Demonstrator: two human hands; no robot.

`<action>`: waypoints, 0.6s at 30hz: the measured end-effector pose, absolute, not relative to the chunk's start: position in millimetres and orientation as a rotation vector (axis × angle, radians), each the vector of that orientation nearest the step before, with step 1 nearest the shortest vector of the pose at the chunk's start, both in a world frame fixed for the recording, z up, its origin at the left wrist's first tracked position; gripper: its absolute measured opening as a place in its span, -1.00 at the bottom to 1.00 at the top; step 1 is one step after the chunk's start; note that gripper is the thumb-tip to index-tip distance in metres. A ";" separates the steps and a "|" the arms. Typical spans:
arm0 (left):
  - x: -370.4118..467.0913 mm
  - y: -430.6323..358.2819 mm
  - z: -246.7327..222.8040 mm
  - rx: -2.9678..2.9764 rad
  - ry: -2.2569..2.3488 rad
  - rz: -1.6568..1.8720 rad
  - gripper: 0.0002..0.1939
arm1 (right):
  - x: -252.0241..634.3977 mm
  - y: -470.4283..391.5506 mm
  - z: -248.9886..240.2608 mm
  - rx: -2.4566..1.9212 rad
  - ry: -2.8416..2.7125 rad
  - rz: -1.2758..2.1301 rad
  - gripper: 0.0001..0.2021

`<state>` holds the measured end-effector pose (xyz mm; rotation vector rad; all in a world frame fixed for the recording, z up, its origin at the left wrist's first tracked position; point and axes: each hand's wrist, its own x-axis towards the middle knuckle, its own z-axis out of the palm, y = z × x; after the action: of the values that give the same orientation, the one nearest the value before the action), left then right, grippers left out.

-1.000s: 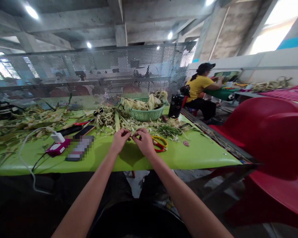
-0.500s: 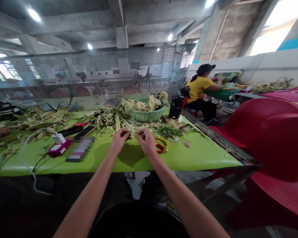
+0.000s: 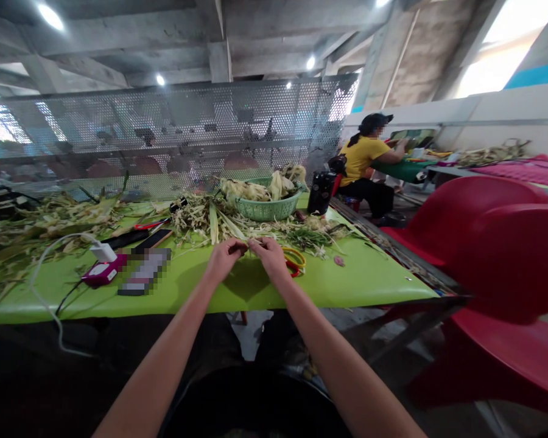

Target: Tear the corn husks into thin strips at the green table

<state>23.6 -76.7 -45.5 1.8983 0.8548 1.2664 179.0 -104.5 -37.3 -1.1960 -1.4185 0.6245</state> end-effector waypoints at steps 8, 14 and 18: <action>23.8 -71.3 -47.6 1.770 0.849 1.170 -0.81 | 174.7 -105.4 -38.1 -1.081 -1.259 0.861 -0.60; 22.1 -71.3 -45.8 1.603 0.857 1.207 -0.82 | 175.8 -104.6 -39.7 -1.127 -1.353 0.841 -0.60; 22.8 -70.7 -45.2 1.488 0.769 1.182 -0.79 | 174.6 -105.4 -40.2 -1.098 -1.341 0.816 -0.63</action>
<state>22.8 -70.7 -45.2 1.4882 0.7688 1.1819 174.6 -105.4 -40.2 -1.0982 -1.3406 0.8159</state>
